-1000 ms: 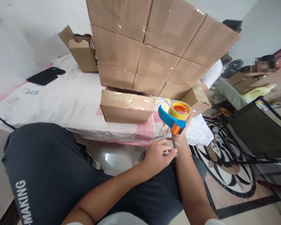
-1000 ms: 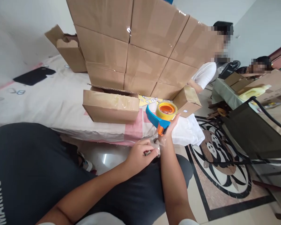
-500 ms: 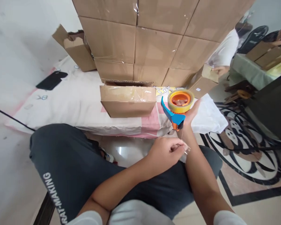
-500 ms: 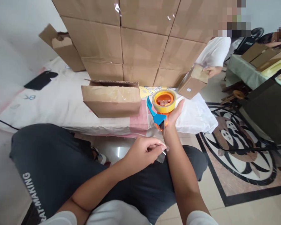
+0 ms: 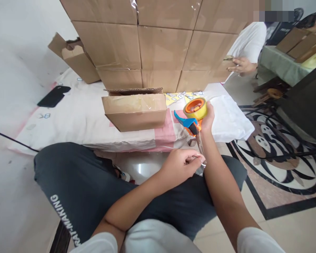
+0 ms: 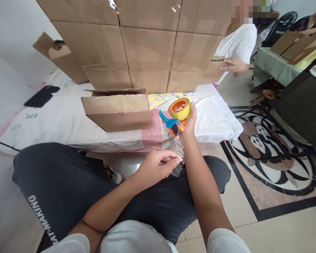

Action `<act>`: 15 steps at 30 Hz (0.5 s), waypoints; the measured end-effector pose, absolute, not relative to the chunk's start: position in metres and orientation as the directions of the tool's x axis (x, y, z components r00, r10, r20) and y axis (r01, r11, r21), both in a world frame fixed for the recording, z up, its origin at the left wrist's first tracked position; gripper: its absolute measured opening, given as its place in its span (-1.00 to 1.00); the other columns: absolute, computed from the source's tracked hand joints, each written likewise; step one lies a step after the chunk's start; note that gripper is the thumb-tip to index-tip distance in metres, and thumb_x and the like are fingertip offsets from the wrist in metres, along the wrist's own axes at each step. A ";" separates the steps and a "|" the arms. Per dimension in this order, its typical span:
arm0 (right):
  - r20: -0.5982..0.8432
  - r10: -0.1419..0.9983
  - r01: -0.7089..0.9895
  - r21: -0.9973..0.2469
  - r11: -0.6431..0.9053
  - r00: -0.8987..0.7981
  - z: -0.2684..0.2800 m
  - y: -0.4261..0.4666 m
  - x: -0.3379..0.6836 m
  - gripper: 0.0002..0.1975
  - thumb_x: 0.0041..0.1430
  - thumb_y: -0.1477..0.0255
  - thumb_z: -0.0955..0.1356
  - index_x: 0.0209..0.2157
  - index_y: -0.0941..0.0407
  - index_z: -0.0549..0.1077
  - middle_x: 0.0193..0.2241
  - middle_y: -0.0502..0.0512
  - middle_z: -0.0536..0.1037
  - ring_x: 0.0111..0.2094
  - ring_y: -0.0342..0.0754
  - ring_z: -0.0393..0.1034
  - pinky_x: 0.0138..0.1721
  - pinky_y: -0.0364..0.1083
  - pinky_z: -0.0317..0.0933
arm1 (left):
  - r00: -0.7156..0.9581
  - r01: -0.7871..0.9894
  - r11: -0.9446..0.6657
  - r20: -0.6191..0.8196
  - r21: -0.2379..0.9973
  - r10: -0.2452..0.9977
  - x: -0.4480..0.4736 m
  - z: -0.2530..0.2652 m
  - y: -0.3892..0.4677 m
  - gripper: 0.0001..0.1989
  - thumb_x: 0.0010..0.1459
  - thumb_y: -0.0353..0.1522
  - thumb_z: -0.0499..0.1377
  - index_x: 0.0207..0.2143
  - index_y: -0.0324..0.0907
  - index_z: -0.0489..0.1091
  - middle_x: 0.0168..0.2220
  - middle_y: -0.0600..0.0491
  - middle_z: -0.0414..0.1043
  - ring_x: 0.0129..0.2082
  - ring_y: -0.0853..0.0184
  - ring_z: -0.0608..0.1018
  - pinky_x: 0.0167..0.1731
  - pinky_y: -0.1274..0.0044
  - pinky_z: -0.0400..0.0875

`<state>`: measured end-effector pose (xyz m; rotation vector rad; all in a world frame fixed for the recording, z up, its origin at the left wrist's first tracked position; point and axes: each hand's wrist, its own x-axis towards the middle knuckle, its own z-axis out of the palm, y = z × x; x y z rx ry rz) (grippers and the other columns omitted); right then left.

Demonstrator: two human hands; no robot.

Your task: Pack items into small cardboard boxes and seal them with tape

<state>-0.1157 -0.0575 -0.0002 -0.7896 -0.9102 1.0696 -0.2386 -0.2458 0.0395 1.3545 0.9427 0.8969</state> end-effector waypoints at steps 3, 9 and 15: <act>0.217 0.950 -0.366 -0.885 0.288 0.224 0.003 -0.057 -0.114 -0.58 0.13 -0.01 0.33 -0.34 0.10 0.42 -0.43 0.03 0.48 -0.32 0.00 0.52 -0.27 0.01 0.46 | 0.359 0.011 0.046 -0.047 0.999 0.932 -0.246 0.040 -0.244 -0.77 0.23 -0.27 0.14 -0.31 -0.22 0.53 -0.66 0.19 0.29 -0.65 0.49 0.32 -0.56 0.62 0.19; 0.326 0.917 -0.255 -0.889 0.380 0.230 0.011 -0.060 -0.114 -0.54 0.11 -0.02 0.39 -0.27 0.12 0.45 -0.50 0.01 0.49 -0.38 -0.03 0.55 -0.31 -0.06 0.46 | 0.334 0.049 0.110 -0.120 0.993 0.935 -0.272 0.049 -0.237 -0.74 0.23 -0.23 0.17 -0.27 -0.23 0.54 -0.70 0.22 0.22 -0.66 0.51 0.25 -0.57 0.62 0.12; 0.330 0.920 -0.343 -0.856 0.387 0.213 0.018 -0.058 -0.109 -0.59 0.13 0.02 0.40 -0.29 0.10 0.45 -0.54 -0.02 0.48 -0.39 -0.03 0.54 -0.34 -0.06 0.48 | 0.364 0.142 0.125 -0.169 0.982 0.916 -0.281 0.046 -0.229 -0.66 0.23 -0.14 0.18 -0.24 -0.24 0.55 -0.70 0.21 0.21 -0.65 0.51 0.20 -0.55 0.61 0.06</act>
